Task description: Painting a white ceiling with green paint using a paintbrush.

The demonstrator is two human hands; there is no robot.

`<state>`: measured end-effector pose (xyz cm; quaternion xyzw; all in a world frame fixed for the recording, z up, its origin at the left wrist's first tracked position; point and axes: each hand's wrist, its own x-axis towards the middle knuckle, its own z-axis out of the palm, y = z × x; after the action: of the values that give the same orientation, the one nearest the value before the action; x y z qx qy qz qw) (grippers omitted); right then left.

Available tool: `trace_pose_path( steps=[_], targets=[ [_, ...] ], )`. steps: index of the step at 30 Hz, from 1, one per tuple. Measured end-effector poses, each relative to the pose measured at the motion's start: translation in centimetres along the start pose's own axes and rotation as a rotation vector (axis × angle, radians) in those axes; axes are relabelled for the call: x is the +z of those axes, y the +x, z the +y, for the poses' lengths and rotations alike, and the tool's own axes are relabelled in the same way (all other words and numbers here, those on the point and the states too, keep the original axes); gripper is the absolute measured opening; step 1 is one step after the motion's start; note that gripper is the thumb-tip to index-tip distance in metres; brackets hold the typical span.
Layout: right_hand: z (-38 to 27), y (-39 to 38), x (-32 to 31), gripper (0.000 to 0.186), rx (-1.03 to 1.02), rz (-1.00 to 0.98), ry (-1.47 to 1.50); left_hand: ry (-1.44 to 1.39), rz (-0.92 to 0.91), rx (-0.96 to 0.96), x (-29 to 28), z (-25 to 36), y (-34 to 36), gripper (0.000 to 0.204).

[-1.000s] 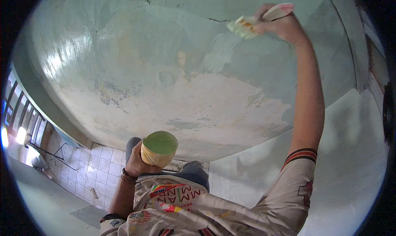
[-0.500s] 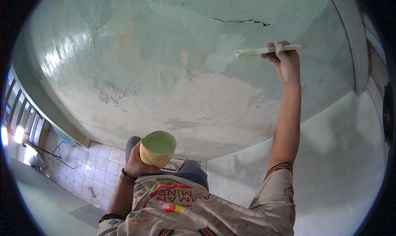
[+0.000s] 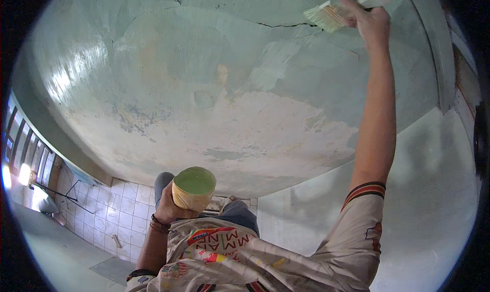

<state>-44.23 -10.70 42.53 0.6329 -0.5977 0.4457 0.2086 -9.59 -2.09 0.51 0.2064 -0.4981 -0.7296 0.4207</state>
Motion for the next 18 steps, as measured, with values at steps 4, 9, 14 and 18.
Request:
trace_pose_path(
  steps=[4, 9, 14, 18],
  targets=[
    [0.2, -1.6, 1.8, 0.047, 0.038, -0.217, -0.029, 0.019, 0.034, 0.001, -0.6, -0.1, -0.2, 0.086],
    [2.4, -0.7, 1.7, 0.044, -0.055, 0.058, -0.050, -0.037, 0.018, -0.027, -0.1, 0.4, 0.4, 0.088],
    [0.7, -1.0, 0.5, 0.041, 0.061, -0.044, 0.048, -0.031, 0.045, -0.026, -0.4, -0.2, 0.0, 0.088],
    [2.6, -0.2, 1.4, 0.039, 0.079, -0.054, 0.035, -0.073, 0.035, -0.043, 0.2, 0.4, 0.3, 0.087]
  ],
)
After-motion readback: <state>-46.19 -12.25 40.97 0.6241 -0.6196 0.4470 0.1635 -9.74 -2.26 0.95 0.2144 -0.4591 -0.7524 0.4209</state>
